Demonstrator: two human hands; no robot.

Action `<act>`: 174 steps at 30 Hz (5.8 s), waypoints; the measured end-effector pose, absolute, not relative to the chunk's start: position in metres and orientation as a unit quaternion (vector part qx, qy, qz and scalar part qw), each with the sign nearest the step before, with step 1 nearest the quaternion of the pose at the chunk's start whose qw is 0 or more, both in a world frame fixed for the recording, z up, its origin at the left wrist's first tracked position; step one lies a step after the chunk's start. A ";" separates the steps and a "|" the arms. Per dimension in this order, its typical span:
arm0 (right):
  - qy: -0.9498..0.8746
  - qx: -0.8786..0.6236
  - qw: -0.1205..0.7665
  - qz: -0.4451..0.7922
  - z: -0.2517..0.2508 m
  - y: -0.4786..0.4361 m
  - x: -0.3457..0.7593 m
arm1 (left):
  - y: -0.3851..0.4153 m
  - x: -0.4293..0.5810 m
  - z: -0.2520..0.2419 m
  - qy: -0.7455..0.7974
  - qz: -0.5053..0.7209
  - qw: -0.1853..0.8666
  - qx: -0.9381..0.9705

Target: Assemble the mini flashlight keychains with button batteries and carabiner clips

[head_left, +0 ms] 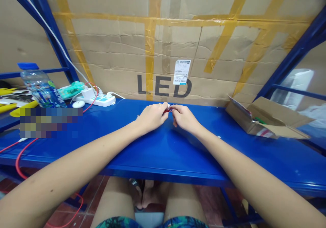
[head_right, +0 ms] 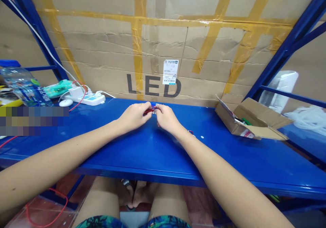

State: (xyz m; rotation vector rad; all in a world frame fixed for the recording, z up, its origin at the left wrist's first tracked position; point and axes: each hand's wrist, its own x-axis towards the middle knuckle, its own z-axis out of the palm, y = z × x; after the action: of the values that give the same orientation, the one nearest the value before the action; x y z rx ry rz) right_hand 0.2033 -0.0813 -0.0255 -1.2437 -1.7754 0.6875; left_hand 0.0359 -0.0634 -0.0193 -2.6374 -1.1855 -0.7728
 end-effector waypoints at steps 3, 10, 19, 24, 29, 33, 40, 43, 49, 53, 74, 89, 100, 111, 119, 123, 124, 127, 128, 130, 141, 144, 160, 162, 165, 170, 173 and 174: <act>-0.683 -0.506 0.432 0.301 -0.028 -0.079 0.205 | -0.057 0.033 -0.020 -0.391 -0.286 0.039 -0.874; -0.647 -0.565 0.383 0.340 -0.019 -0.075 0.219 | -0.030 0.013 -0.017 -0.345 -0.371 -0.156 -0.848; -0.719 -0.442 0.406 0.350 -0.016 -0.080 0.221 | -0.040 0.015 -0.013 -0.264 -0.389 -0.232 -0.852; -0.669 -0.401 0.411 0.472 -0.023 -0.082 0.216 | -0.051 0.019 -0.008 -0.236 -0.387 -0.201 -0.869; -0.583 -0.403 0.445 0.548 -0.022 -0.086 0.213 | -0.064 0.012 -0.006 -0.279 -0.402 -0.243 -0.838; -0.585 -0.422 0.455 0.523 -0.019 -0.091 0.207 | -0.062 0.020 -0.014 -0.305 -0.453 -0.418 -0.726; -0.607 -0.427 0.462 0.485 -0.016 -0.094 0.202 | -0.052 0.038 -0.013 -0.254 -0.468 -0.656 -0.535; -0.643 -0.440 0.444 0.442 -0.015 -0.094 0.204 | -0.054 0.029 -0.006 -0.243 -0.485 -0.669 -0.508; -0.678 -0.444 0.421 0.406 -0.012 -0.098 0.204 | -0.051 0.017 -0.006 -0.254 -0.485 -0.662 -0.512; -0.692 -0.442 0.412 0.394 -0.011 -0.098 0.204 | -0.050 0.016 -0.010 -0.246 -0.464 -0.667 -0.528; -0.727 -0.460 0.391 0.327 -0.008 -0.101 0.210 | -0.055 0.018 -0.019 -0.251 -0.475 -0.662 -0.523; -0.734 -0.457 0.377 0.331 -0.007 -0.104 0.210 | -0.056 0.017 -0.022 -0.257 -0.471 -0.652 -0.536; -0.743 -0.474 0.364 0.303 -0.009 -0.101 0.211 | -0.058 0.020 -0.022 -0.250 -0.461 -0.664 -0.533; -0.713 -0.475 0.404 0.321 -0.008 -0.100 0.211 | -0.057 0.019 -0.020 -0.230 -0.464 -0.672 -0.530; -0.721 -0.465 0.435 0.274 -0.011 -0.097 0.213 | -0.054 0.019 -0.022 -0.236 -0.464 -0.663 -0.539; -0.733 -0.466 0.429 0.248 -0.010 -0.096 0.214 | -0.055 0.019 -0.022 -0.237 -0.459 -0.666 -0.538; -0.735 -0.466 0.428 0.243 -0.010 -0.096 0.215 | -0.055 0.019 -0.021 -0.237 -0.458 -0.667 -0.538; -0.739 -0.466 0.424 0.238 -0.009 -0.096 0.215 | -0.057 0.019 -0.020 -0.231 -0.458 -0.672 -0.534; -0.739 -0.467 0.422 0.239 -0.008 -0.097 0.215 | -0.057 0.019 -0.020 -0.229 -0.460 -0.673 -0.532; -0.739 -0.468 0.419 0.244 -0.007 -0.098 0.214 | -0.058 0.019 -0.020 -0.227 -0.462 -0.675 -0.529; -0.743 -0.476 0.404 0.240 -0.006 -0.101 0.215 | -0.059 0.019 -0.018 -0.228 -0.459 -0.681 -0.523; -0.745 -0.476 0.401 0.241 -0.006 -0.100 0.215 | -0.060 0.019 -0.018 -0.229 -0.464 -0.680 -0.520; -0.751 -0.478 0.381 0.250 -0.009 -0.079 0.231 | -0.046 0.037 -0.023 -0.284 -0.458 -0.516 -0.666; -0.737 -0.491 0.377 0.270 -0.005 -0.073 0.237 | -0.039 0.038 -0.020 -0.311 -0.452 -0.448 -0.706; -0.712 -0.507 0.378 0.304 0.003 -0.057 0.247 | -0.021 0.040 -0.007 -0.350 -0.453 -0.341 -0.746; -0.723 -0.516 0.375 0.266 0.003 -0.010 0.261 | 0.024 0.045 0.008 -0.359 -0.421 -0.251 -0.794; -0.757 -0.521 0.350 0.183 -0.006 0.021 0.263 | 0.050 0.049 0.005 -0.364 -0.405 -0.223 -0.809; -0.769 -0.523 0.334 0.155 -0.009 0.030 0.263 | 0.058 0.051 0.003 -0.367 -0.402 -0.219 -0.810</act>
State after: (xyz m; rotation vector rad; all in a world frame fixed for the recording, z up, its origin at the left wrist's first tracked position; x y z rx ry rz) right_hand 0.2632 0.0303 -0.0089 -1.3644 -2.0071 0.4051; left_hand 0.0506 0.0579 0.0029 -2.9738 -1.3465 -1.4750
